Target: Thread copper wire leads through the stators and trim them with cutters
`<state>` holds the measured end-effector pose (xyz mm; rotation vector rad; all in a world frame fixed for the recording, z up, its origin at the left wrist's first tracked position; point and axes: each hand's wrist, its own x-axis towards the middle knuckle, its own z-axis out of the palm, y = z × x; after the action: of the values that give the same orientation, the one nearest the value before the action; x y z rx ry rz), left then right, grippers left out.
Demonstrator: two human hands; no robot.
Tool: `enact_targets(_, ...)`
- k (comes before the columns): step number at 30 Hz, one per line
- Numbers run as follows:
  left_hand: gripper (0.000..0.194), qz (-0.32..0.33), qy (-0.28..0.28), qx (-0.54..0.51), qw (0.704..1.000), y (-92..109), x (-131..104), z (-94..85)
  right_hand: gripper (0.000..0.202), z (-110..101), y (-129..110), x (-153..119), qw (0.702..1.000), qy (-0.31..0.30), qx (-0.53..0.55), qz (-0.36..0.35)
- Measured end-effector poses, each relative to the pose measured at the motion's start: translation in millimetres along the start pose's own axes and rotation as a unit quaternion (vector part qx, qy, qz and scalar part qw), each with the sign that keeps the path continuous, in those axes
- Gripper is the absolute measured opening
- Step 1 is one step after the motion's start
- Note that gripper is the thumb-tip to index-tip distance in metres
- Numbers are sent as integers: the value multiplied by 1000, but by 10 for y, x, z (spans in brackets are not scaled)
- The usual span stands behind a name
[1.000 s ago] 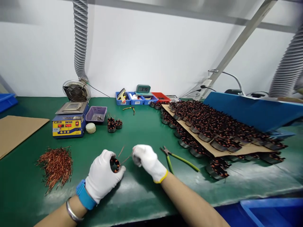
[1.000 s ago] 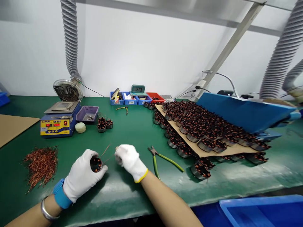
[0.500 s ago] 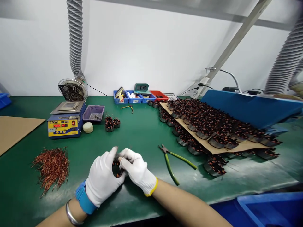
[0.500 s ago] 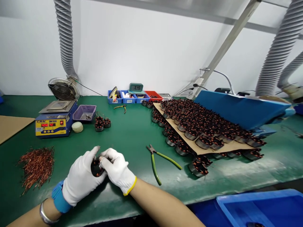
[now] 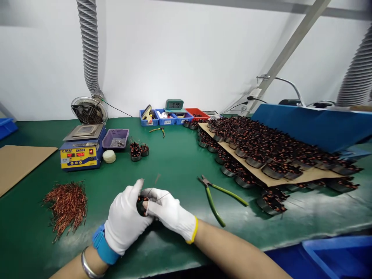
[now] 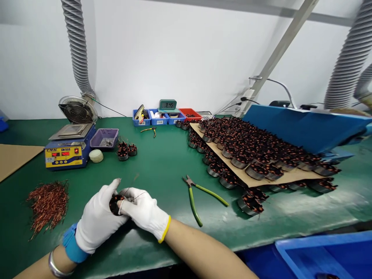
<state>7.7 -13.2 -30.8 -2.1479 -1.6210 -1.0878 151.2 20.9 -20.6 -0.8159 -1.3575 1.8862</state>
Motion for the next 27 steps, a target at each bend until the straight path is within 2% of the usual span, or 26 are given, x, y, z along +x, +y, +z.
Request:
enact_targets(4, 49, -50, -93, -114, 988, -36, 36, -39, 32, -112, 3, 62, 997, 71, 9, -3)
enact_targets(7, 27, -99, -178, -135, 970, -93, 71, -77, 31, -239, -40, 95, 993, 116, -18, 11)
enact_targets(9, 17, -106, -213, -148, 960, -123, 99, -105, 29, -273, -62, 106, 992, 121, -27, 19)
enact_targets(13, 19, -83, -258, -206, 940, -179, 188, -227, 32, -333, -94, 128, 991, 132, -18, 29)
enact_targets(16, 21, -108, -282, -244, 921, -269, 267, -368, 36, -468, -142, 155, 982, 178, 52, -19)
enact_targets(18, 21, -148, -281, -264, 911, -344, 315, -441, 37, -570, -182, 168, 974, 194, 100, -57)
enact_targets(19, 22, -178, -263, -271, 909, -376, 337, -462, 38, -608, -198, 171, 973, 192, 112, -63)
enact_targets(21, 25, -256, -179, -287, 906, -412, 368, -469, 38, -638, -211, 171, 976, 178, 111, -53)
enact_targets(23, 30, -321, -93, -316, 888, -394, 370, -434, 37, -602, -196, 162, 982, 166, 86, -27)
enact_targets(24, 33, -331, -81, -334, 879, -362, 358, -405, 37, -565, -182, 156, 985, 160, 70, -13)
enact_targets(25, 37, -325, -97, -351, 873, -318, 338, -369, 37, -520, -165, 148, 987, 154, 54, 0)
enact_targets(27, 40, -284, -180, -367, 867, -206, 284, -285, 36, -426, -134, 133, 990, 138, 25, 24)
